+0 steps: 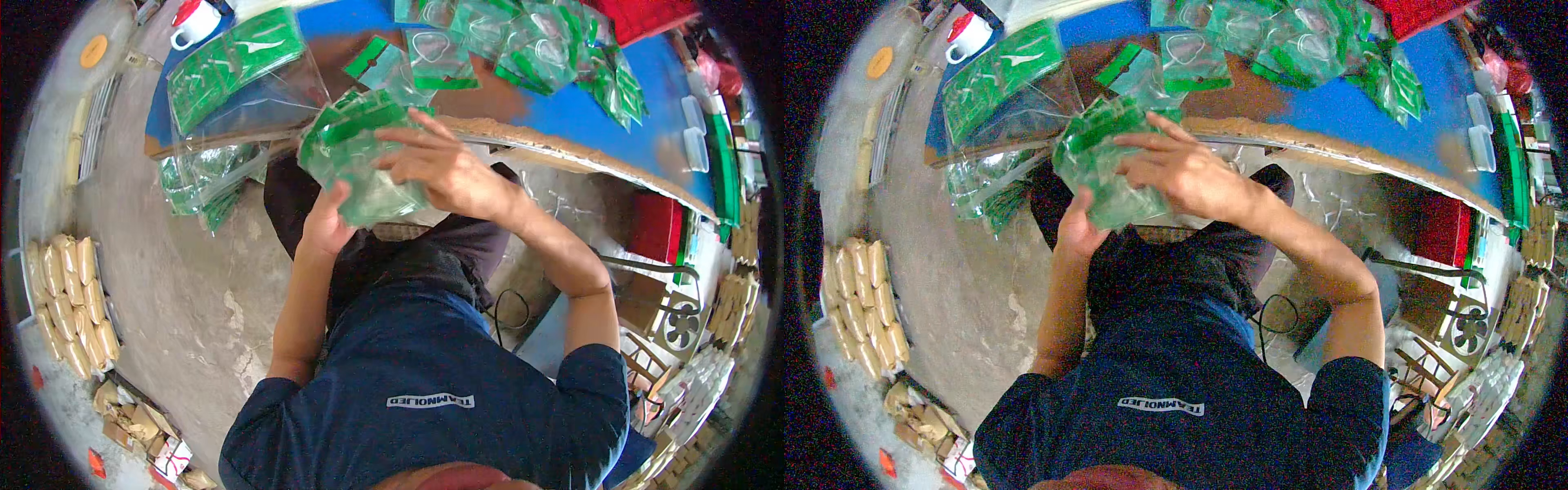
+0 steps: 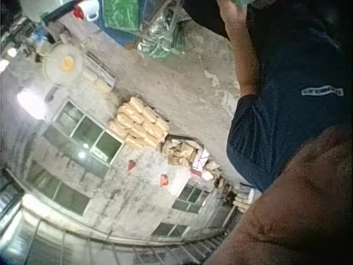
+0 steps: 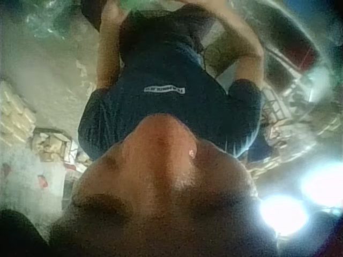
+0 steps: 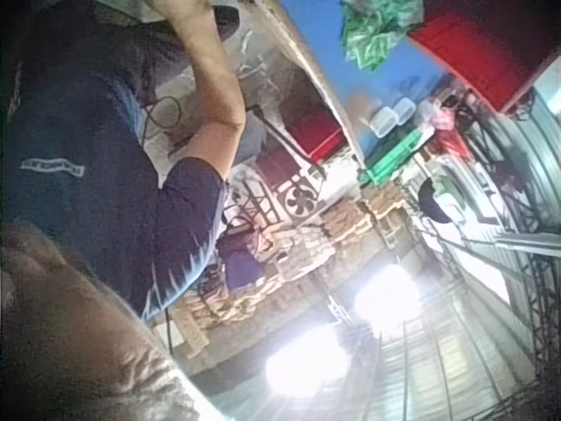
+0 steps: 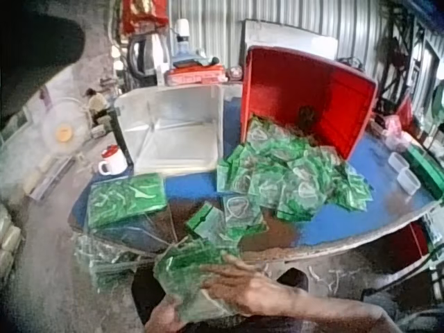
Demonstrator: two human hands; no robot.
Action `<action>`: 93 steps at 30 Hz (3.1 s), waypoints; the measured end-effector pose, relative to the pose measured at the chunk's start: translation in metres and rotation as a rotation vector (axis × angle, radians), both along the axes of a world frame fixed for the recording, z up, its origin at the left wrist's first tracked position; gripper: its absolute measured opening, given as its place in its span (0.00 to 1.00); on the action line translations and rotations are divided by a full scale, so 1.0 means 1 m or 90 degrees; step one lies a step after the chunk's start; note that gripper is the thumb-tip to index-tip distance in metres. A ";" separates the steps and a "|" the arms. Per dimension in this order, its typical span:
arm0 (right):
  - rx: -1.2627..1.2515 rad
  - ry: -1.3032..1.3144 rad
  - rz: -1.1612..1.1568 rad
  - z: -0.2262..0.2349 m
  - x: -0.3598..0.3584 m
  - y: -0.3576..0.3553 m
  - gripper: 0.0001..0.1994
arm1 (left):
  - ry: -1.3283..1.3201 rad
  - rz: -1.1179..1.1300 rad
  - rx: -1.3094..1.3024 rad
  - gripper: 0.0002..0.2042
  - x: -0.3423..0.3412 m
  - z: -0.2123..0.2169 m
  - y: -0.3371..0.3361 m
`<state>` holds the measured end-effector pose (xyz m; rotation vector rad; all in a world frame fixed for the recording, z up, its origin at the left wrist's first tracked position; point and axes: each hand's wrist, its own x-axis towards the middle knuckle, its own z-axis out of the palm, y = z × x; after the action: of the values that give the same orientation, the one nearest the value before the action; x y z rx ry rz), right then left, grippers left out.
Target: Packing several small green plastic bags into a larger clear plastic bag.
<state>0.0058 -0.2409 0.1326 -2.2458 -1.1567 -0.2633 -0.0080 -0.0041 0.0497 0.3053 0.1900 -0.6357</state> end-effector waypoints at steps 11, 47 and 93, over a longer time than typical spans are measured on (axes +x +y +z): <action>-0.111 -0.025 -0.127 -0.053 0.024 0.005 0.23 | -0.138 0.158 0.054 0.31 -0.004 -0.029 0.016; 0.463 0.291 -0.117 0.024 0.077 -0.019 0.70 | -0.755 0.110 0.632 0.21 0.103 0.078 -0.027; 0.324 0.256 -0.376 -0.048 0.092 -0.027 0.43 | -0.762 -0.157 0.790 0.26 0.249 0.106 -0.039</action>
<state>0.0976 -0.2677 0.0848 -1.9912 -0.1670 -0.2795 0.2412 -0.0434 0.1560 1.8543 -0.6624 -0.4108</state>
